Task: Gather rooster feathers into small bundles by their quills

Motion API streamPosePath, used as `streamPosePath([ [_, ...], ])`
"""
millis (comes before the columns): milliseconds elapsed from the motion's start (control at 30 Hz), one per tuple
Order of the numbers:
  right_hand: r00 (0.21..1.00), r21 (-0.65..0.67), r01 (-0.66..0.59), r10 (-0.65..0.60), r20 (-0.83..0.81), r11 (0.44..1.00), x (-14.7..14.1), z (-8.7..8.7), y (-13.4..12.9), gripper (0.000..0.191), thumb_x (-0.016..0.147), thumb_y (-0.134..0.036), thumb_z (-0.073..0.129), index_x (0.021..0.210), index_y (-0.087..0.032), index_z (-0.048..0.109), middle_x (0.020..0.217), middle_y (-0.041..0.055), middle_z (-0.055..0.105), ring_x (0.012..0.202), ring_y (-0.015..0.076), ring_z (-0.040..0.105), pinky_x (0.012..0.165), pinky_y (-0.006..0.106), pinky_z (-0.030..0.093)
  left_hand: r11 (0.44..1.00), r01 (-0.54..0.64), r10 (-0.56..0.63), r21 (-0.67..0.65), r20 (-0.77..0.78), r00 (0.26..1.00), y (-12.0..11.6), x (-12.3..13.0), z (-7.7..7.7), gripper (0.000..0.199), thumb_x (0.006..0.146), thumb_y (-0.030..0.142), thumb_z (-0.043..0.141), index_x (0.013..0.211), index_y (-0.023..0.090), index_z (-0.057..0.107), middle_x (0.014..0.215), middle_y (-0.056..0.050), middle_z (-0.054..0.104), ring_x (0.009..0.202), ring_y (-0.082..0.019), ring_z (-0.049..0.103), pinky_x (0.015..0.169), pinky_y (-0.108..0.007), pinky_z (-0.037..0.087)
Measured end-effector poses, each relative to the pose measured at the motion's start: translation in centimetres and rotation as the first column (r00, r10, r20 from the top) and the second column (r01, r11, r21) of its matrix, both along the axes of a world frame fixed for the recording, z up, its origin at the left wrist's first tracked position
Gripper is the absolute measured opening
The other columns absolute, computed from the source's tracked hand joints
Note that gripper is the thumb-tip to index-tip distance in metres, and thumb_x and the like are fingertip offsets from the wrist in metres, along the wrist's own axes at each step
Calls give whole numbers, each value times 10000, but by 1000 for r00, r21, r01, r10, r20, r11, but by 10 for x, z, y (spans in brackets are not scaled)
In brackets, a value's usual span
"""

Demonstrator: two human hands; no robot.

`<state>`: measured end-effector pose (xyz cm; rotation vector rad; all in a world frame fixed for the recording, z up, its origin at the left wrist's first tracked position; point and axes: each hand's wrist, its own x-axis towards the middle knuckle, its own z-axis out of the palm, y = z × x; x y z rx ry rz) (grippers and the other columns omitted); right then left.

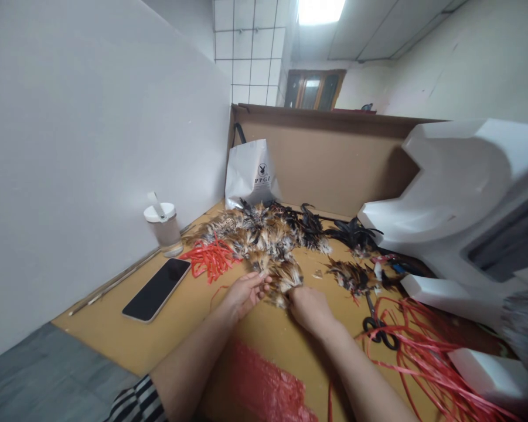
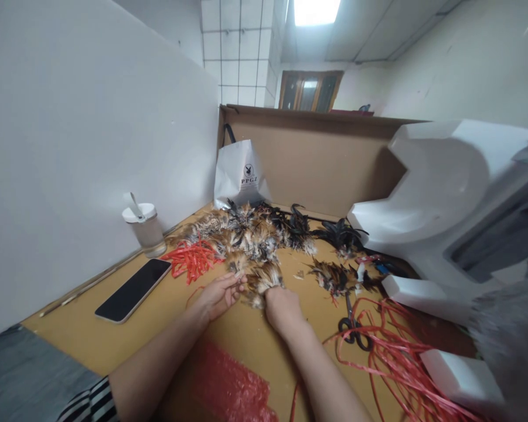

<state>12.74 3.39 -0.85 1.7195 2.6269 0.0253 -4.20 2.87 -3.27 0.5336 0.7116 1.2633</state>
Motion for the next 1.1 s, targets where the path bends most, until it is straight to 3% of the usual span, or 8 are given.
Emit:
streamPosePath([
  [133, 986, -66, -10, -1, -165, 998, 7, 7, 4, 170, 708, -200, 448, 672, -160, 609, 659, 80, 621, 595, 154, 544, 521, 232, 299, 1000, -8, 8, 4, -1, 1000, -1, 1, 3, 142, 677, 186, 630, 782, 102, 585, 734, -35, 611, 540, -55, 542, 441, -138, 375],
  [233, 900, -147, -44, -25, -436, 988, 13, 10, 12, 136, 674, -206, 469, 619, -144, 577, 568, 27, 571, 531, 107, 479, 502, 204, 289, 1000, -3, 2, -2, -3, 1000, -2, 1, 3, 133, 679, 181, 628, 780, 107, 585, 737, -35, 617, 547, -58, 546, 443, -139, 371],
  [300, 753, -241, -109, -78, -653, 964, 16, 10, 16, 117, 656, -213, 483, 604, -139, 556, 540, -1, 541, 497, 86, 442, 487, 188, 295, 1000, 4, -4, -6, -11, 1000, -2, 2, 3, 130, 678, 178, 628, 777, 107, 584, 737, -37, 621, 548, -60, 549, 444, -142, 373],
  [400, 446, -387, -210, -264, -855, 898, 14, 12, 17, 126, 634, -260, 538, 592, -142, 525, 467, -44, 470, 413, 57, 362, 429, 176, 270, 1000, 26, -26, -12, -18, 999, -2, 4, 3, 145, 679, 182, 627, 794, 105, 584, 735, -38, 624, 544, -63, 551, 443, -146, 373],
  [500, 179, -476, -296, -442, -879, 828, 5, 15, 12, 202, 610, -326, 605, 619, -153, 501, 399, -83, 380, 346, 35, 261, 364, 168, 183, 996, 82, -83, -26, -30, 996, -5, 6, 4, 172, 683, 187, 624, 828, 102, 583, 741, -44, 630, 540, -64, 555, 447, -146, 373],
  [600, 46, -490, -332, -505, -862, 806, -5, 15, 7, 260, 595, -366, 642, 660, -153, 507, 395, -89, 379, 328, 24, 228, 344, 163, 134, 991, 128, -129, -29, -45, 991, -7, 9, 4, 174, 685, 186, 623, 830, 100, 582, 745, -54, 638, 545, -67, 562, 456, -146, 372],
  [800, -27, -427, -261, -449, -893, 866, -18, 3, 2, 299, 582, -405, 662, 659, -142, 542, 425, -64, 443, 352, 34, 296, 349, 160, 187, 986, 164, -164, -5, -38, 986, -11, 13, 3, 151, 680, 187, 627, 798, 101, 589, 732, -57, 643, 538, -69, 559, 470, -155, 370],
  [1100, -34, -328, -239, -345, -938, 914, -23, -11, 2, 267, 633, -401, 627, 683, -149, 556, 518, -19, 547, 421, 77, 437, 394, 178, 302, 983, 182, -182, 1, -13, 983, -11, 14, 5, 121, 676, 165, 628, 764, 87, 596, 680, -50, 620, 515, -59, 541, 477, -154, 370],
])
